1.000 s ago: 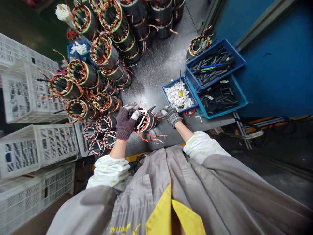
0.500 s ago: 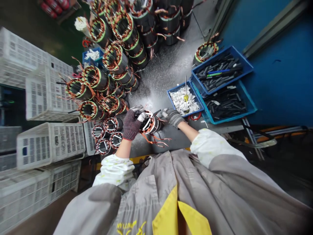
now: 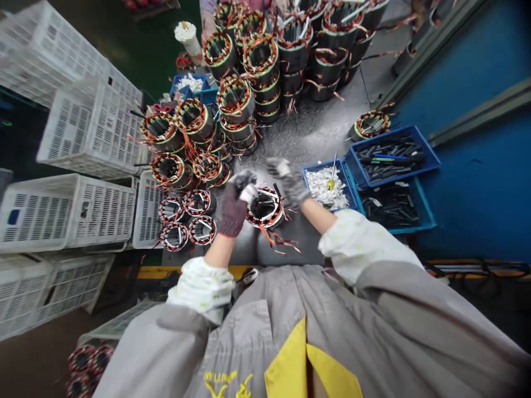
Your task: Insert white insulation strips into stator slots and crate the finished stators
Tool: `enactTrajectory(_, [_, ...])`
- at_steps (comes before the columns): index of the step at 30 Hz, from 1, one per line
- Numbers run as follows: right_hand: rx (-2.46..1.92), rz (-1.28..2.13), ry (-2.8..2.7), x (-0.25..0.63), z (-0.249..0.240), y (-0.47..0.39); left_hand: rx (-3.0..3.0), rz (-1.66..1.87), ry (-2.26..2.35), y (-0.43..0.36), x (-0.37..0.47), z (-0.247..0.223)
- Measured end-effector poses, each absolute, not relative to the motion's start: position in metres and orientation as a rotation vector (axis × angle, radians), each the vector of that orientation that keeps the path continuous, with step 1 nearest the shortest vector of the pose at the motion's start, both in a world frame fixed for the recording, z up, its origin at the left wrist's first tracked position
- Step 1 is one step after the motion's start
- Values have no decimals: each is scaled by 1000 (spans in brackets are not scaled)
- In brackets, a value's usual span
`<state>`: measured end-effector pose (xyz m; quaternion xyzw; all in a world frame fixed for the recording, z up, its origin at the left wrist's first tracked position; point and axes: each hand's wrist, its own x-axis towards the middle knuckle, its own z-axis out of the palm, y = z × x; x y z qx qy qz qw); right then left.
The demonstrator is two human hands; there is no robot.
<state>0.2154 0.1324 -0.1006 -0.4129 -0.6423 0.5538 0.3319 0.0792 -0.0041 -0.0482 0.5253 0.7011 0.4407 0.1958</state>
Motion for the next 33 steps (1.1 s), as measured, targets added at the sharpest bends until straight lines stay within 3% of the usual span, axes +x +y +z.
enactTrajectory(3, [-1285,1455,-1224,266,-110,134,1581,1162,2112,-35,103,-33])
enactTrajectory(8, [-1221,1395,-1279,287,-94,109,1827,327,2055,-47,119,-29])
enactTrajectory(14, [-1224,1075,-1668,274,-51,91,1609,401,1909,-28,70,-14])
enactTrajectory(19, [-1027,679,-2505,243,3,102,1885,55,1873,-40,104,-16])
enactTrajectory(24, [-995,246,-3304,200,18,94,1917,57,1868,-41,126,-19])
enactTrajectory(29, [-721,487,-3165,206,-7,89,1889,91,1896,-44,126,-16])
enactTrajectory(33, [-1055,1054,-2112,212,-38,103,1868,197,1885,-50,132,-25])
